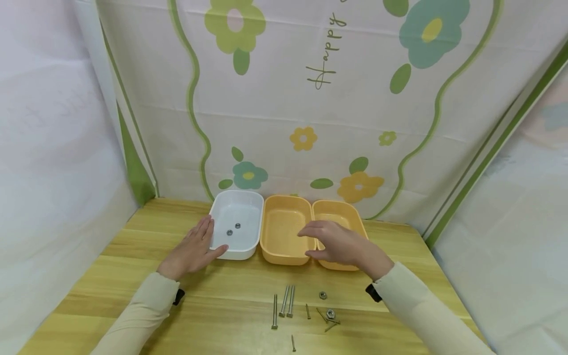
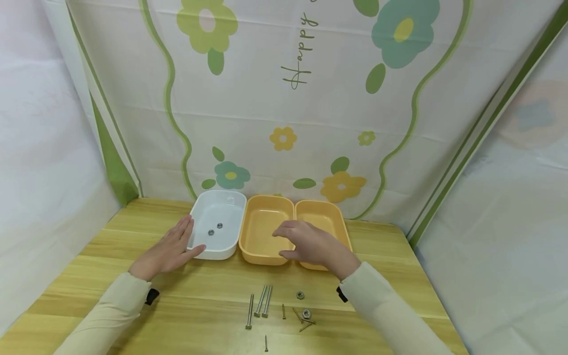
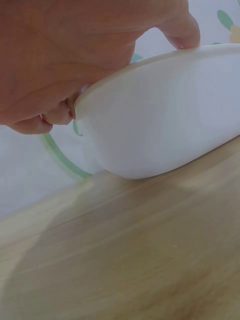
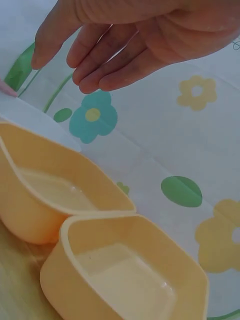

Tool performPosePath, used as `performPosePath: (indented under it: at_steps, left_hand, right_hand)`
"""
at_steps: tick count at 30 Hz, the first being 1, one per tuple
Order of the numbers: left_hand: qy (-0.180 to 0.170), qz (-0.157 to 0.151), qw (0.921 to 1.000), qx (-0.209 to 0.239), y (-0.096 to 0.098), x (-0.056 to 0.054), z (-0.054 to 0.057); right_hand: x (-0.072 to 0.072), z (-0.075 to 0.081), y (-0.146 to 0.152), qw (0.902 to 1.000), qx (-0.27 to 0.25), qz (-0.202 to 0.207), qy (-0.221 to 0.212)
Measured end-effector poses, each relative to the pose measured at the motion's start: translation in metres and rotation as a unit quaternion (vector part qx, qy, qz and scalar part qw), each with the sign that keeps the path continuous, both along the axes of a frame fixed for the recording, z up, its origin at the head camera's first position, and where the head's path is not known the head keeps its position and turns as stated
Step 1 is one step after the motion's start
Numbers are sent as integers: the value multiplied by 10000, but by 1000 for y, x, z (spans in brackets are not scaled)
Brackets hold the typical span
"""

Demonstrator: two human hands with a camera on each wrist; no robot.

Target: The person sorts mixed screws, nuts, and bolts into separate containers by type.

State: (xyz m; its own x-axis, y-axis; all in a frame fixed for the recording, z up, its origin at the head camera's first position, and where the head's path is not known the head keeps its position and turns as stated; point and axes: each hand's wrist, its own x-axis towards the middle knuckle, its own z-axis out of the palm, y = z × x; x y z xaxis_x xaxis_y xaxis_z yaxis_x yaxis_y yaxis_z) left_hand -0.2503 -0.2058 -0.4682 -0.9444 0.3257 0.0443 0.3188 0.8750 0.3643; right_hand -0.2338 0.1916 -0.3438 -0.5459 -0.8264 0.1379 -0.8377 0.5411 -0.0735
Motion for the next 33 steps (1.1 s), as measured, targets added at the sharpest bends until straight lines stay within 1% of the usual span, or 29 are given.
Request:
performPosePath:
  at_steps: [5, 10, 14, 23, 28, 33]
  left_hand:
    - [28, -29, 10000, -14, 0, 0, 0]
    - [0, -35, 10000, 5, 2, 1, 2]
    - [12, -27, 10000, 23, 2, 1, 2]
    - [83, -36, 10000, 4, 1, 2, 2]
    - [51, -46, 10000, -3, 1, 2, 3]
    - [59, -45, 10000, -2, 1, 2, 2]
  right_hand:
    - [12, -8, 11, 9994, 249, -20, -257]
    - [24, -17, 21, 9960, 381, -117, -798]
    - [30, -21, 27, 9924, 427, -140, -1147]
    - [36, -30, 38, 9880, 745, -77, -1349]
    - [39, -43, 45, 9840, 914, -128, -1524]
    - [42, -60, 50, 9798, 1076, -156, -1678]
